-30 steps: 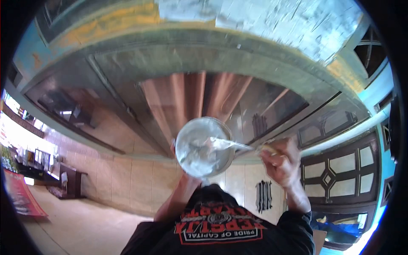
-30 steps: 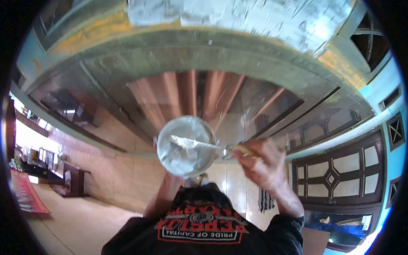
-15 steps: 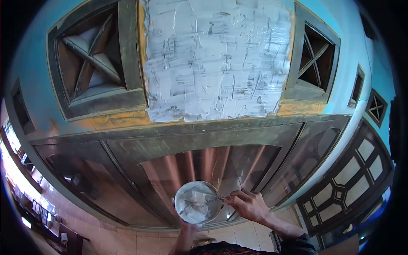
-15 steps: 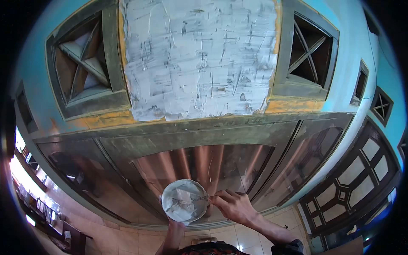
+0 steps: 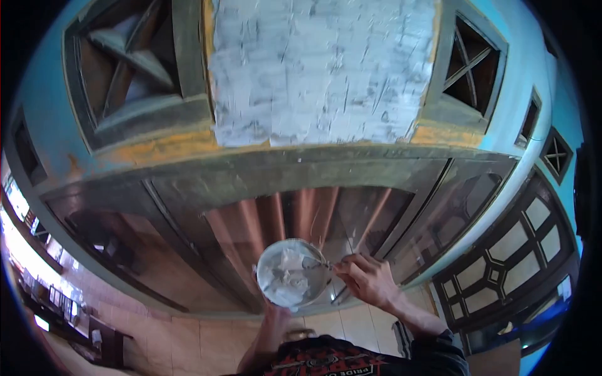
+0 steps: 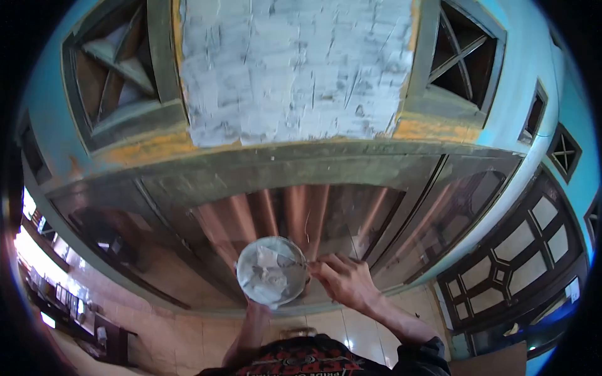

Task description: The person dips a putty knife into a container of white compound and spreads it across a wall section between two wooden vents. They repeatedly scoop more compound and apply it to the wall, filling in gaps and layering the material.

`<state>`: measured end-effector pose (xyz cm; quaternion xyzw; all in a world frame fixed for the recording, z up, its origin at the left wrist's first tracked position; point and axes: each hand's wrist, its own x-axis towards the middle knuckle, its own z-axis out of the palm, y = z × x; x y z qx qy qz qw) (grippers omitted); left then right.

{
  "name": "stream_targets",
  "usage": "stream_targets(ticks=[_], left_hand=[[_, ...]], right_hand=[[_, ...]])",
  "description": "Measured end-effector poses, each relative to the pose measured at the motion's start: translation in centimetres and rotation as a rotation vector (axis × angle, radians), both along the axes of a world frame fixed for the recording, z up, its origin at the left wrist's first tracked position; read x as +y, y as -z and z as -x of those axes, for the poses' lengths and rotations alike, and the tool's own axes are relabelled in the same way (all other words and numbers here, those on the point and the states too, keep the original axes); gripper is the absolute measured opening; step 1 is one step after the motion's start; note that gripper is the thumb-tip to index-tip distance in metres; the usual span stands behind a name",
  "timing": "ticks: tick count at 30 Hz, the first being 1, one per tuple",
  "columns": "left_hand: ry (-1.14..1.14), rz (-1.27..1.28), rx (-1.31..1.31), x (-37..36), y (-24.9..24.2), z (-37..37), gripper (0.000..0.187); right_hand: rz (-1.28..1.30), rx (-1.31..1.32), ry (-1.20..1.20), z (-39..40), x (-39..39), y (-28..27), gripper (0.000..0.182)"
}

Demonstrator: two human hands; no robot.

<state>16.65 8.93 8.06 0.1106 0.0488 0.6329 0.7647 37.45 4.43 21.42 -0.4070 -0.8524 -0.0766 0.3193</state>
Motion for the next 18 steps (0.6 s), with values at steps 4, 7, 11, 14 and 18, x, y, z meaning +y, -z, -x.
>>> stream_targets(ticks=[4,7,11,14,18], left_hand=[[-0.017,0.068,-0.031,-1.3,-0.4,0.2,0.071],[0.011,0.059,-0.121,-1.1,2.7,0.3,0.075],[-0.001,0.087,-0.094,-1.7,0.3,0.1,0.077],[0.053,0.003,-0.180,-1.4,1.2,0.5,0.075],[0.008,0.088,-0.124,-1.4,1.3,-0.3,0.076]], right_hand=[[0.386,0.239,0.038,-0.5,-0.6,0.2,0.025],[0.606,0.391,0.081,-1.1,-0.8,-1.2,0.030],[0.558,0.462,0.008,-1.1,-1.0,-1.9,0.036],[0.314,0.353,0.007,-1.2,-0.8,-1.6,0.037],[0.200,0.068,0.008,-1.0,-0.5,1.0,0.038]])
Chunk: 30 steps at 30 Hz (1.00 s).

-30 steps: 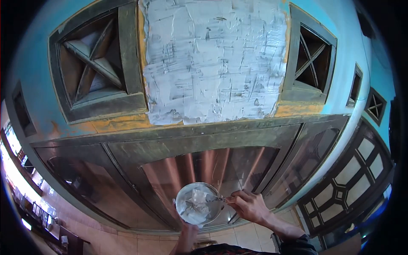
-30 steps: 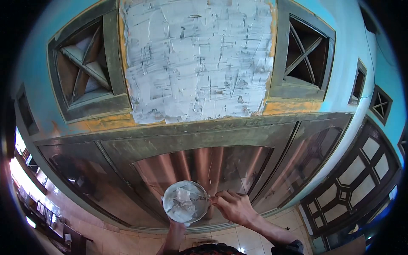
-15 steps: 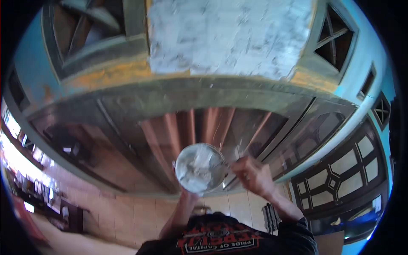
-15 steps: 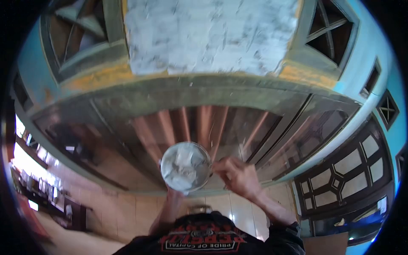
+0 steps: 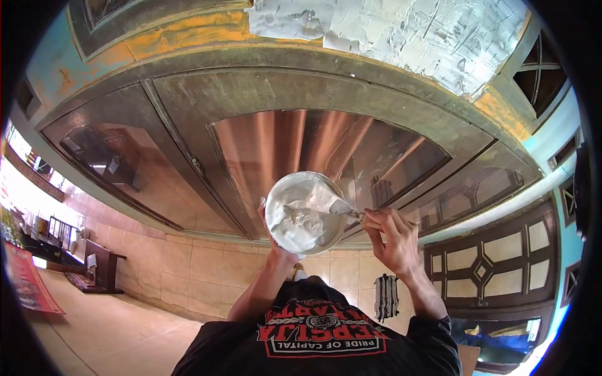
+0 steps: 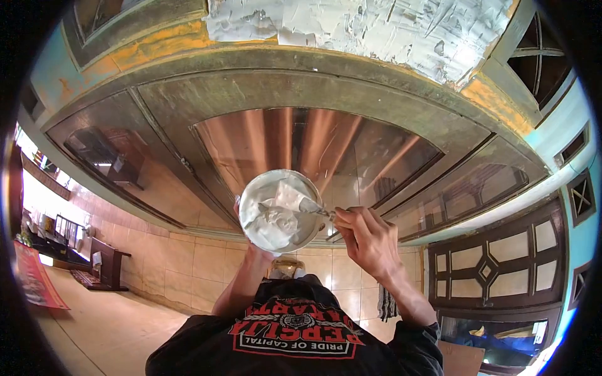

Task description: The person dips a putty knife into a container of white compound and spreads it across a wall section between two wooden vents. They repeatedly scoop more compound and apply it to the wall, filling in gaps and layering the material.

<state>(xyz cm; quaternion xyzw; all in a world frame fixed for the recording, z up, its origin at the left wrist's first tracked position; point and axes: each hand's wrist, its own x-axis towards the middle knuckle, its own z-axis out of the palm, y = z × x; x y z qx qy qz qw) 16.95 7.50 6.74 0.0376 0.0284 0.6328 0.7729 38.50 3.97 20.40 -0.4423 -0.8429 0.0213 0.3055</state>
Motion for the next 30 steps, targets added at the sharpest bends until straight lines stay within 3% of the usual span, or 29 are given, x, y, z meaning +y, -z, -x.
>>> stream_targets(ticks=[2,3,5,9,12,16,20,24,28,30], left_hand=[[0.068,-0.232,-0.285,0.9,1.6,0.1,0.074],[0.059,-0.225,-0.286,0.6,0.9,0.2,0.074],[-0.034,0.063,0.015,-0.1,-1.3,0.3,0.073],[0.021,-0.049,-0.097,-0.2,-0.4,0.6,0.074],[-0.017,-0.011,-0.038,-0.1,-1.5,0.4,0.074],[-0.044,0.083,0.069,-0.5,-1.6,0.2,0.075],[-0.020,0.063,0.031,-0.4,-2.1,0.2,0.075],[-0.069,0.006,0.032,-0.1,-1.6,0.4,0.074],[-0.132,0.044,0.073,-0.2,-0.3,0.3,0.072],[-0.118,-0.022,0.048,-0.4,-0.3,0.3,0.071]], right_hand=[[-0.135,-0.012,0.036,0.2,0.2,-0.1,0.037],[-0.130,-0.039,0.039,0.2,0.1,-0.3,0.037],[-0.075,0.010,0.009,0.2,-0.1,-0.5,0.038],[-0.097,0.081,-0.007,0.2,0.3,0.2,0.034],[-0.019,0.008,-0.010,0.3,0.7,0.6,0.033],[-0.023,0.190,0.034,0.3,0.4,-1.1,0.034],[-0.117,0.185,-0.032,0.1,0.7,0.2,0.033],[-0.146,-0.022,-0.027,0.4,1.0,0.1,0.029],[-0.192,0.127,-0.031,0.2,0.4,-2.7,0.032],[-0.138,0.110,-0.048,0.1,0.5,-0.9,0.030]])
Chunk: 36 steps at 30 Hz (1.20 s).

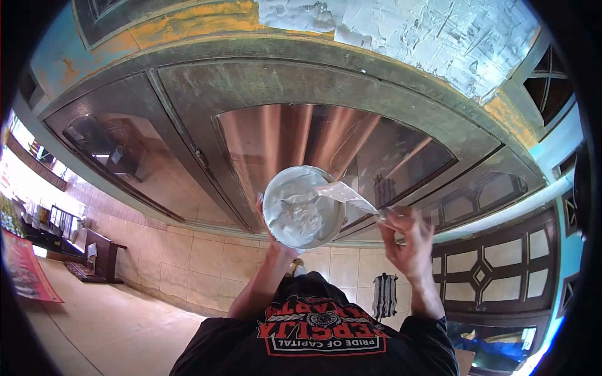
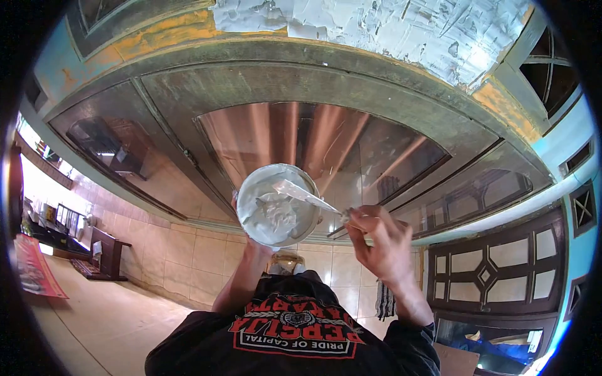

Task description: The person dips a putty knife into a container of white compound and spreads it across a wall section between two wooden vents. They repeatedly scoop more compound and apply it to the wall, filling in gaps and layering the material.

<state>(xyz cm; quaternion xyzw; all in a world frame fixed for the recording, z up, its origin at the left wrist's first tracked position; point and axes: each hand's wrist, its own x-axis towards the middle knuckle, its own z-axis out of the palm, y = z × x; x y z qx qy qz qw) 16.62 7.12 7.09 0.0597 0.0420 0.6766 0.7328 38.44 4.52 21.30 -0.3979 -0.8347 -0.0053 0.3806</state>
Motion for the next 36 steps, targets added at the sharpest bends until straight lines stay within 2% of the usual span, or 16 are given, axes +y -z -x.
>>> stream_targets(ticks=[4,6,7,9,12,17,21,23,28,36], left_hand=[[0.024,-0.026,-0.026,0.4,0.6,0.4,0.071],[-0.051,-0.168,-0.042,0.5,2.5,0.2,0.072],[-0.007,0.043,-0.022,-0.2,0.7,0.6,0.072],[0.027,0.049,0.003,-0.3,0.2,0.7,0.072],[0.031,0.102,0.024,-0.8,-0.6,0.5,0.072],[0.040,0.092,-0.054,-0.9,-0.1,0.3,0.071],[0.072,0.090,-0.111,-1.1,-0.8,0.2,0.078],[0.058,0.112,-0.127,-1.0,0.0,0.0,0.069],[0.119,0.153,-0.118,-1.3,-1.0,-0.2,0.071],[0.218,0.100,-0.195,-1.4,-1.5,0.0,0.079]], right_hand=[[0.210,-0.141,-0.004,0.7,0.2,1.9,0.025],[0.271,-0.079,0.054,0.2,0.1,1.3,0.020],[0.332,-0.038,0.067,0.1,0.3,0.5,0.021],[0.521,-0.045,0.099,-0.3,0.5,-1.4,0.027],[0.433,-0.117,0.028,-0.3,0.8,-2.3,0.027],[0.526,-0.027,0.017,-0.1,0.8,-2.0,0.029],[0.462,-0.011,-0.042,-0.6,1.4,-0.1,0.035],[0.397,-0.028,-0.077,-0.8,1.6,0.8,0.038],[0.249,-0.169,-0.032,-1.7,2.5,1.7,0.048],[0.143,-0.373,-0.114,-2.7,3.4,1.0,0.040]])
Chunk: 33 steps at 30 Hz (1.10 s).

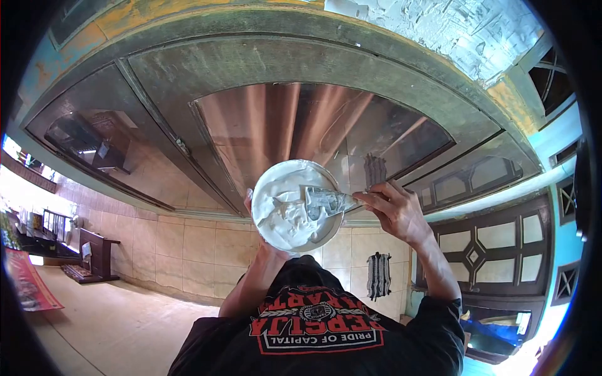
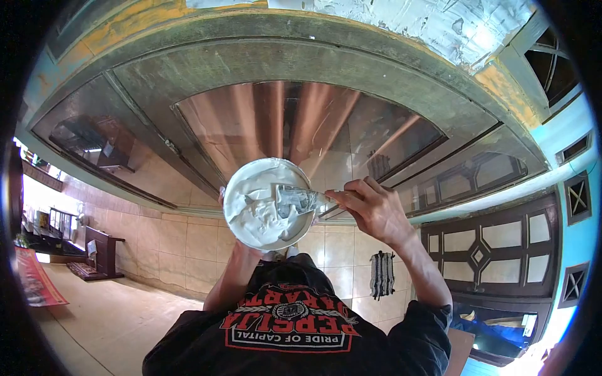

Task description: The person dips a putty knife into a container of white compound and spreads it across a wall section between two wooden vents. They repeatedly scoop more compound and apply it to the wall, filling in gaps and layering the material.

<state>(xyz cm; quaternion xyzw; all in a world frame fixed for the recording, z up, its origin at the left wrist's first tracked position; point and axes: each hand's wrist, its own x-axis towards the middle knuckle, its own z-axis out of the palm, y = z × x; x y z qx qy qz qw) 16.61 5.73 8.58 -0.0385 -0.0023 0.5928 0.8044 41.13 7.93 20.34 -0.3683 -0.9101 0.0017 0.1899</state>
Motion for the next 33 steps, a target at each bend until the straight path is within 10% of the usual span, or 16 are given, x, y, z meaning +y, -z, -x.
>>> stream_targets(ticks=[23,33], left_hand=[[0.050,-0.307,-0.265,1.6,2.5,-0.7,0.091],[0.043,-0.022,0.012,-0.2,0.7,0.3,0.087]], right_hand=[[-0.086,-0.120,-0.026,-0.6,1.1,-3.7,0.033],[0.494,0.109,0.119,0.7,1.5,-8.4,0.025]])
